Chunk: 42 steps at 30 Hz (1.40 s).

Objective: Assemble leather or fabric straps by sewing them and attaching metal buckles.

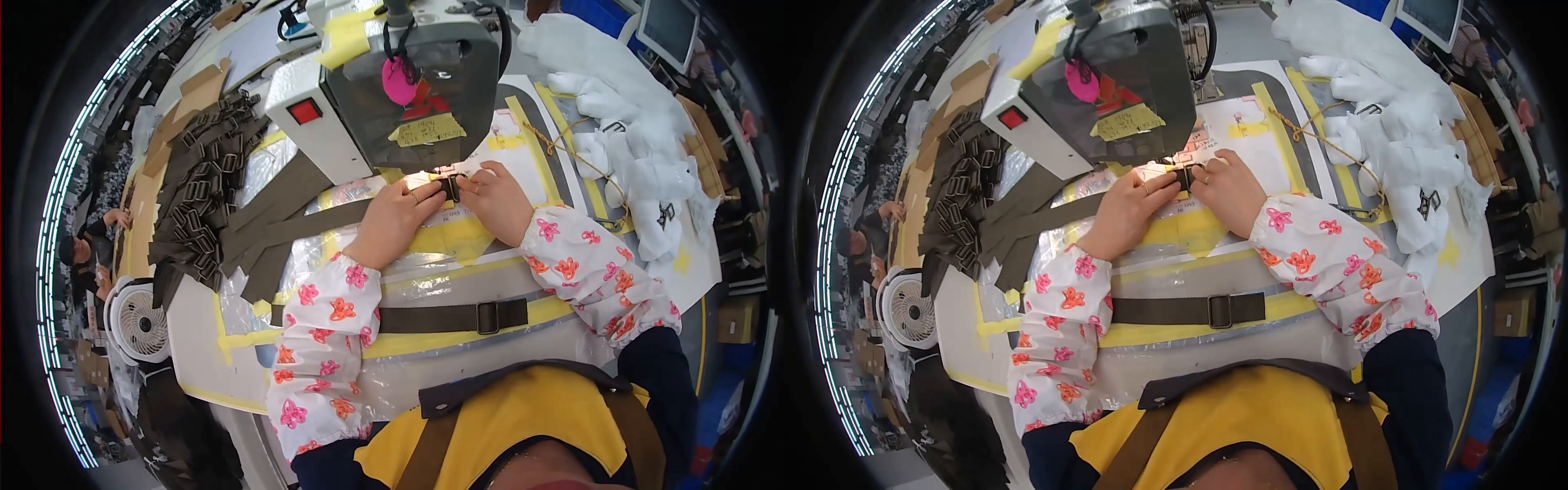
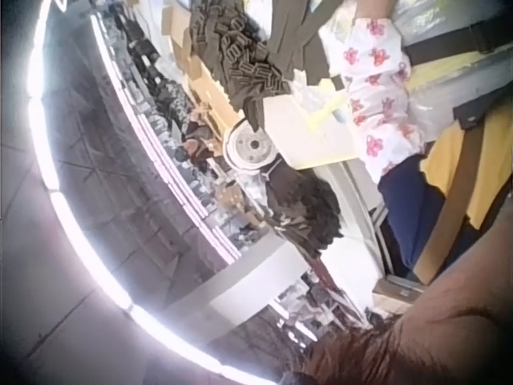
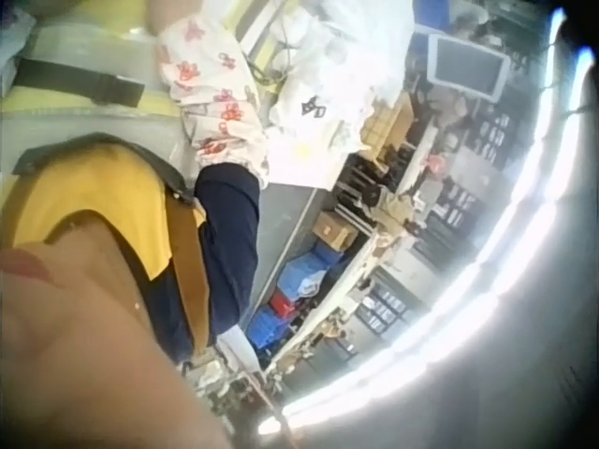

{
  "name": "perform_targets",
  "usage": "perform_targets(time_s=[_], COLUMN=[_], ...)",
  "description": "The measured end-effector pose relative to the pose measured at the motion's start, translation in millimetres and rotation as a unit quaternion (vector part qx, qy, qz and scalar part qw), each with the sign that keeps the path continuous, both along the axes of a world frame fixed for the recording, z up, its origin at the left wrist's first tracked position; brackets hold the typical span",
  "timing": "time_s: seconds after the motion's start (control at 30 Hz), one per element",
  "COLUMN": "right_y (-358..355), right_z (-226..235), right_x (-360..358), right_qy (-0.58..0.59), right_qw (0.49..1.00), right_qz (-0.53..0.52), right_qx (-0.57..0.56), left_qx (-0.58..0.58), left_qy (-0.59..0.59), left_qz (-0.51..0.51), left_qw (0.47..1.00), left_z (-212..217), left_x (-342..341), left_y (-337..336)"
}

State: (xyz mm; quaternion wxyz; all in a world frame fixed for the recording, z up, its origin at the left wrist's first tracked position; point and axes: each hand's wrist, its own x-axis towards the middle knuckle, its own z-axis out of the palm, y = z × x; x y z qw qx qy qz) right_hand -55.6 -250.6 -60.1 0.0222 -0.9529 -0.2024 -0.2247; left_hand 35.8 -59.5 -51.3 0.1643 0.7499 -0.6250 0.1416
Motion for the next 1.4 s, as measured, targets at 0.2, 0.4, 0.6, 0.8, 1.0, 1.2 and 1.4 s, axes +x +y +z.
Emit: perform_targets(time_s=[0.2, 0.4, 0.6, 0.8, 1.0, 1.2, 1.4], right_y=[-1, 3, 5, 1, 0, 4, 0], right_z=[-13, -12, -1, -7, -2, 6, 5], right_x=[3, 0, -3, 4, 4, 7, 15], right_qy=[-0.054, -0.028, -0.023, -0.003, -0.007, 0.058, 0.058], right_qw=[0.996, 0.997, 0.996, 0.994, 0.997, 0.997, 0.997], right_qz=[-0.020, -0.013, -0.018, -0.020, -0.012, -0.045, -0.055], right_qx=[0.066, 0.077, 0.088, 0.104, 0.071, -0.005, 0.005], left_qx=[-0.085, -0.056, -0.055, -0.031, -0.017, -0.021, -0.030], left_qy=[0.055, 0.144, 0.119, 0.109, 0.128, 0.166, 0.179], left_qz=[0.105, 0.078, 0.105, 0.108, 0.099, 0.102, 0.102], left_qw=[0.989, 0.985, 0.986, 0.988, 0.987, 0.981, 0.978], left_z=[-9, -24, -20, -20, -28, -28, -22], left_x=[-14, -6, -7, 1, 3, 4, 13], left_y=[-1, 1, 3, 5, 5, 6, 5])
